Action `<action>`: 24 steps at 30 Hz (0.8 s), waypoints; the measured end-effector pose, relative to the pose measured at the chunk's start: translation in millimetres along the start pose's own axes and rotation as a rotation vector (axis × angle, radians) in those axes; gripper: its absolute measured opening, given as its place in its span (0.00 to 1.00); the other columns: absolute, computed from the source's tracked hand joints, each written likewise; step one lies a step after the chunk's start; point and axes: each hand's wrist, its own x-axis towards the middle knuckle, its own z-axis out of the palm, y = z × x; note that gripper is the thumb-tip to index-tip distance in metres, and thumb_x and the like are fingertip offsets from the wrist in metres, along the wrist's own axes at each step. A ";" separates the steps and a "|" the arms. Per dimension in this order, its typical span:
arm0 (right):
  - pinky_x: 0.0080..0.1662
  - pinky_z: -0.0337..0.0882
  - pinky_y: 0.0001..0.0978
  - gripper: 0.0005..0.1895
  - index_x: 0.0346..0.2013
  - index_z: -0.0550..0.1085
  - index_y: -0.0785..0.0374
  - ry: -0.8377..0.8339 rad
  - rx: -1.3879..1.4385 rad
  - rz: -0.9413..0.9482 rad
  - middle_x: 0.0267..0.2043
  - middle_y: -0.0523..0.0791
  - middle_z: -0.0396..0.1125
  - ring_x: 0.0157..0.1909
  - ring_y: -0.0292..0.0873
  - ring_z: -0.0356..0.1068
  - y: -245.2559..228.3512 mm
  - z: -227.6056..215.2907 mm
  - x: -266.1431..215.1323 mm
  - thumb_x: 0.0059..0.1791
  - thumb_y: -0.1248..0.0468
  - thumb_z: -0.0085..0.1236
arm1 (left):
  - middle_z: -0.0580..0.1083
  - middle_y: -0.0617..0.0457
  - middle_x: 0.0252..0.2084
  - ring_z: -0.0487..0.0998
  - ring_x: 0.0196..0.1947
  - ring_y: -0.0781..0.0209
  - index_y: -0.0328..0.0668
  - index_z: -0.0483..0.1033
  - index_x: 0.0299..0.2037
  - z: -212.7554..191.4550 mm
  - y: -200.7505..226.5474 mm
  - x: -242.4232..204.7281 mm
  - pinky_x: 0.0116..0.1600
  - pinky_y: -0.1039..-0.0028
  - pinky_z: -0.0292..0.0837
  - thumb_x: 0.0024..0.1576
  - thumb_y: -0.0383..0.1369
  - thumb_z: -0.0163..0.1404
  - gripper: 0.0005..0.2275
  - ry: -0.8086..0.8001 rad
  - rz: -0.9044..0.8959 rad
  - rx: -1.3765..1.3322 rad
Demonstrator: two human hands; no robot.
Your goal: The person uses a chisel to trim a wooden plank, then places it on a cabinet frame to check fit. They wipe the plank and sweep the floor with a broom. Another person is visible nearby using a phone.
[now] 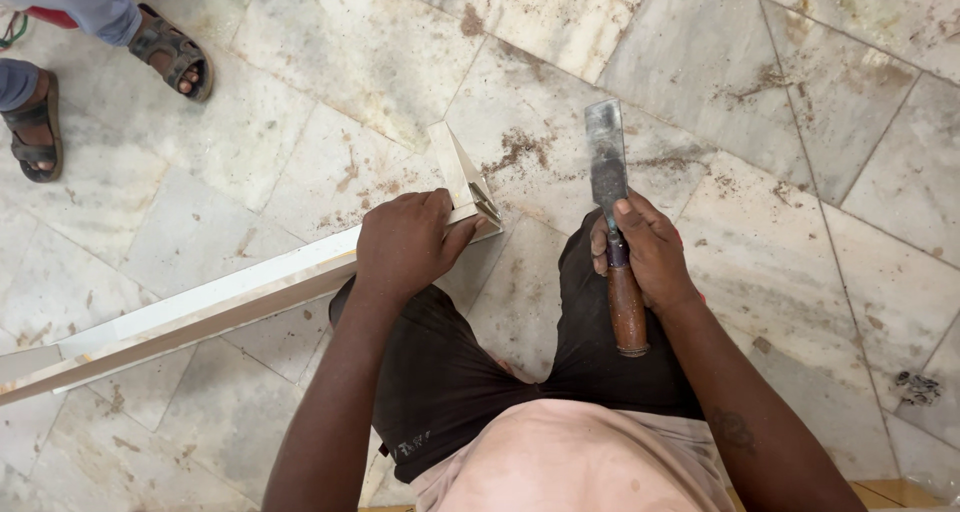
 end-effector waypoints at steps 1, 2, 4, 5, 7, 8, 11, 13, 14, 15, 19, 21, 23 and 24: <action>0.29 0.70 0.29 0.22 0.49 0.70 0.66 0.004 -0.001 -0.001 0.27 0.44 0.67 0.26 0.36 0.67 -0.6 0.1 -1.1 0.58 0.48 0.48 | 0.74 0.48 0.22 0.78 0.25 0.48 0.42 0.73 0.28 1.3 0.5 0.3 0.29 0.58 0.71 0.59 0.54 0.52 0.22 0.025 0.002 0.005; 0.29 0.70 0.29 0.22 0.50 0.71 0.66 0.008 -0.001 -0.001 0.28 0.44 0.67 0.26 0.37 0.68 -1.4 0.3 -2.2 0.57 0.48 0.48 | 0.75 0.48 0.22 0.78 0.25 0.48 0.42 0.73 0.27 2.6 1.1 0.6 0.30 0.58 0.72 0.58 0.54 0.53 0.22 0.049 0.003 0.010; 0.30 0.71 0.29 0.23 0.50 0.71 0.65 0.012 -0.048 -0.002 0.28 0.44 0.68 0.27 0.36 0.68 -2.9 1.1 -6.0 0.57 0.47 0.48 | 0.75 0.48 0.22 0.78 0.25 0.49 0.42 0.74 0.28 4.6 2.2 1.7 0.30 0.58 0.72 0.56 0.54 0.56 0.22 0.054 -0.002 0.019; 0.32 0.72 0.28 0.23 0.51 0.72 0.65 0.011 -0.094 -0.002 0.29 0.44 0.68 0.28 0.36 0.69 -3.2 1.4 -8.6 0.57 0.47 0.47 | 0.76 0.48 0.22 0.79 0.25 0.49 0.41 0.74 0.28 5.2 3.0 1.9 0.30 0.59 0.72 0.55 0.53 0.57 0.21 0.034 -0.010 0.023; 0.34 0.72 0.28 0.22 0.56 0.71 0.62 0.001 -0.118 -0.043 0.30 0.43 0.69 0.29 0.35 0.69 -2.1 4.7 -12.0 0.57 0.49 0.48 | 0.76 0.48 0.23 0.79 0.25 0.49 0.41 0.75 0.30 3.4 3.8 3.1 0.31 0.59 0.73 0.54 0.51 0.58 0.20 0.011 -0.022 0.015; 0.36 0.73 0.28 0.22 0.60 0.70 0.60 -0.010 -0.096 -0.083 0.31 0.43 0.70 0.30 0.35 0.69 -0.6 7.5 -12.5 0.56 0.51 0.50 | 0.76 0.48 0.24 0.79 0.26 0.49 0.41 0.75 0.31 1.1 3.6 4.4 0.31 0.59 0.73 0.54 0.51 0.58 0.19 0.006 -0.026 0.002; 0.42 0.75 0.30 0.24 0.65 0.68 0.58 -0.039 -0.098 -0.199 0.33 0.43 0.70 0.35 0.35 0.71 12.2 18.9 -9.4 0.54 0.58 0.57 | 0.77 0.48 0.27 0.80 0.29 0.48 0.42 0.76 0.33 -6.9 1.8 3.2 0.34 0.57 0.74 0.51 0.50 0.61 0.18 -0.045 -0.030 -0.043; 0.47 0.77 0.32 0.20 0.60 0.69 0.61 -0.054 -0.122 -0.254 0.35 0.43 0.71 0.39 0.36 0.73 25.0 27.2 -3.9 0.54 0.61 0.59 | 0.77 0.47 0.28 0.80 0.31 0.47 0.41 0.77 0.35 -12.5 0.8 2.8 0.36 0.57 0.73 0.48 0.52 0.62 0.21 -0.075 -0.015 -0.089; 0.49 0.78 0.33 0.16 0.54 0.70 0.64 -0.059 -0.133 -0.269 0.37 0.43 0.72 0.41 0.37 0.74 32.6 32.1 -1.3 0.55 0.62 0.60 | 0.77 0.47 0.29 0.80 0.32 0.46 0.41 0.77 0.36 -15.1 0.9 3.0 0.37 0.56 0.73 0.46 0.54 0.63 0.24 -0.082 0.002 -0.118; 0.52 0.79 0.34 0.12 0.49 0.71 0.66 -0.065 -0.144 -0.284 0.38 0.44 0.72 0.43 0.37 0.75 40.0 36.7 0.1 0.55 0.63 0.60 | 0.77 0.46 0.29 0.80 0.33 0.46 0.40 0.77 0.37 -17.7 0.4 2.6 0.38 0.56 0.73 0.43 0.56 0.64 0.26 -0.089 0.016 -0.147; 0.46 0.74 0.29 0.09 0.47 0.71 0.64 -0.088 -0.422 -0.169 0.40 0.42 0.76 0.43 0.33 0.74 64.5 47.8 -1.5 0.55 0.63 0.56 | 0.77 0.45 0.29 0.80 0.35 0.46 0.38 0.76 0.36 -23.5 1.1 4.5 0.39 0.56 0.73 0.37 0.60 0.65 0.32 -0.157 -0.019 -0.142; 0.47 0.72 0.27 0.09 0.47 0.71 0.64 -0.147 -0.499 -0.198 0.40 0.43 0.75 0.43 0.32 0.73 76.1 51.9 -1.1 0.55 0.64 0.56 | 0.77 0.45 0.30 0.79 0.36 0.46 0.36 0.75 0.35 -21.7 1.4 3.9 0.40 0.56 0.73 0.38 0.61 0.65 0.32 -0.176 -0.015 -0.124; 0.38 0.70 0.27 0.09 0.47 0.71 0.63 -0.130 -0.497 -0.093 0.38 0.41 0.75 0.35 0.31 0.69 86.2 56.7 4.6 0.54 0.64 0.57 | 0.77 0.46 0.29 0.80 0.35 0.46 0.37 0.76 0.34 -18.3 0.7 1.9 0.39 0.55 0.73 0.41 0.58 0.64 0.29 -0.090 0.034 -0.143; 0.34 0.68 0.27 0.09 0.47 0.71 0.62 -0.122 -0.495 -0.043 0.37 0.41 0.75 0.31 0.30 0.67 90.1 58.9 6.6 0.53 0.63 0.57 | 0.77 0.46 0.29 0.80 0.35 0.46 0.38 0.76 0.34 -17.0 0.2 1.1 0.38 0.55 0.73 0.43 0.57 0.64 0.27 -0.047 0.059 -0.151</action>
